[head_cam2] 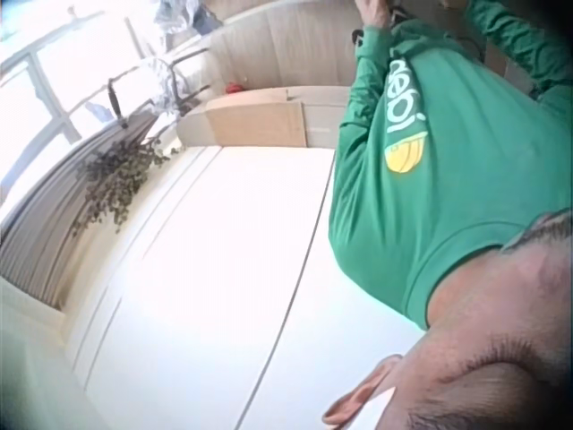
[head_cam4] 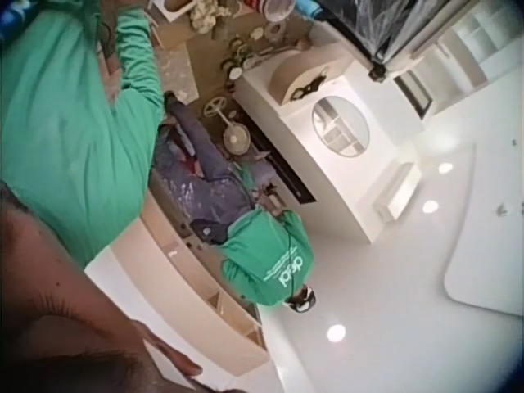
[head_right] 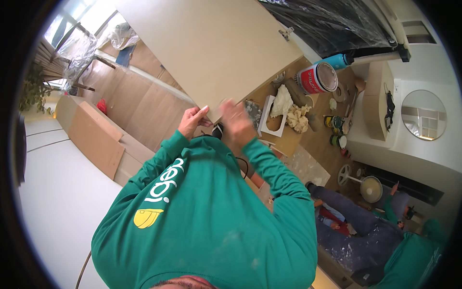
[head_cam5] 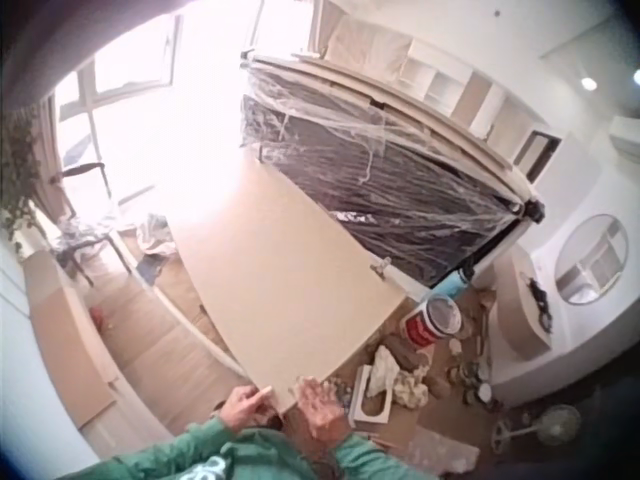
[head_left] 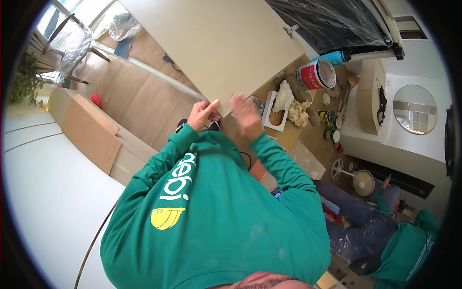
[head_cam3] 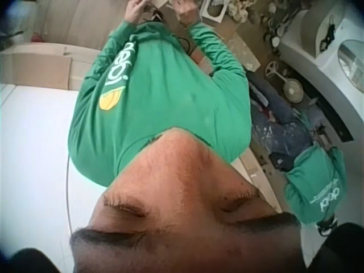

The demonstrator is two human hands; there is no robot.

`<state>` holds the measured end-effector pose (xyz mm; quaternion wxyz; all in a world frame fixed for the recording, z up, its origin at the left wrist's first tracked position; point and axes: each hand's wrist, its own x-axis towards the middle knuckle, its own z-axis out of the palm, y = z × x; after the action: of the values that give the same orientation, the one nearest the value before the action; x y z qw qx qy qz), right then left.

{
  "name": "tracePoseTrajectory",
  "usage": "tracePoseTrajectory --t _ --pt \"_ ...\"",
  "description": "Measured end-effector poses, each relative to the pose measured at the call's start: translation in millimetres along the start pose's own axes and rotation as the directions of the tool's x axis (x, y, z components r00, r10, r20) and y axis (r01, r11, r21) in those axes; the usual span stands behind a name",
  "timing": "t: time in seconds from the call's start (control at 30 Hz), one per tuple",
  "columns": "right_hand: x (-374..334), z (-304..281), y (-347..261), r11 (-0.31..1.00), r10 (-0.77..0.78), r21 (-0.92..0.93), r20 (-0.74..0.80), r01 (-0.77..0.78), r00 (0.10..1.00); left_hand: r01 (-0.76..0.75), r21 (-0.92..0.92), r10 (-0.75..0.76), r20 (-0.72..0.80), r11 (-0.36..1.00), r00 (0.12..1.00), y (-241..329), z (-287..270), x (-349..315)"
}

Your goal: The person sands the corner and edges of a wooden panel using a handheld sanding block and then wipes the surface with a white cloth to remove dust.

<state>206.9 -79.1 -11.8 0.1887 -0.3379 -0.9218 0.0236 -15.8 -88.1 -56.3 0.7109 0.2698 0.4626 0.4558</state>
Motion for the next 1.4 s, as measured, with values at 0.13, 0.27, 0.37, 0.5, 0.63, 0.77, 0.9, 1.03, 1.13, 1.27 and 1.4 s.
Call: tracePoseTrajectory --t 0.13,0.27,0.37,0.5,0.63,0.77,0.9,1.03,1.13,1.27,1.4 --pt "0 1 -8 0.998 0.065 0.005 -0.017 -0.065 0.998 -0.019 -0.027 0.019 -0.004 0.999 1.0 -8 2 -2" --pt "-2 3 10 1.0 0.02 -0.013 -0.032 -0.02 0.999 -0.03 -0.016 0.03 -0.002 0.999 1.0 -2 5 -5" --pt "4 -2 -2 0.997 0.012 0.079 -0.043 -0.009 0.999 -0.012 0.0 0.012 -0.016 1.0 1.0 -13 -3 1" --pt "7 -5 9 0.999 0.038 -0.033 -0.059 -0.04 0.998 -0.024 -0.016 0.024 -0.016 1.0 1.0 3 5 -2" --pt "2 -17 -14 0.995 -0.064 0.074 -0.011 0.065 0.998 -0.018 0.031 0.018 0.001 0.999 1.0 1 0 -3" --pt "-13 -31 -30 0.982 -0.058 0.173 -0.131 0.08 0.99 0.02 0.001 -0.02 0.049 1.0 0.999 5 -1 -5" --pt "-8 -39 -36 0.631 0.669 0.635 -0.153 -0.446 0.728 0.037 0.027 -0.039 0.06 0.999 0.997 5 -2 -5" --pt "-10 -26 -28 0.249 0.831 0.804 0.109 -0.54 0.545 0.012 0.027 -0.014 0.078 1.0 0.997 8 1 -3" --pt "8 -13 -34 0.051 0.858 0.88 0.203 -0.472 0.471 0.015 0.026 -0.017 0.085 1.0 0.996 8 1 -2" --pt "13 -4 -30 -0.091 0.842 0.857 0.338 -0.507 0.42 0.017 0.026 -0.02 0.092 1.0 0.996 8 1 -1" --pt "10 6 -29 0.127 0.857 0.796 0.213 -0.592 0.47 0.016 0.022 -0.018 0.093 1.0 0.996 8 0 -2"
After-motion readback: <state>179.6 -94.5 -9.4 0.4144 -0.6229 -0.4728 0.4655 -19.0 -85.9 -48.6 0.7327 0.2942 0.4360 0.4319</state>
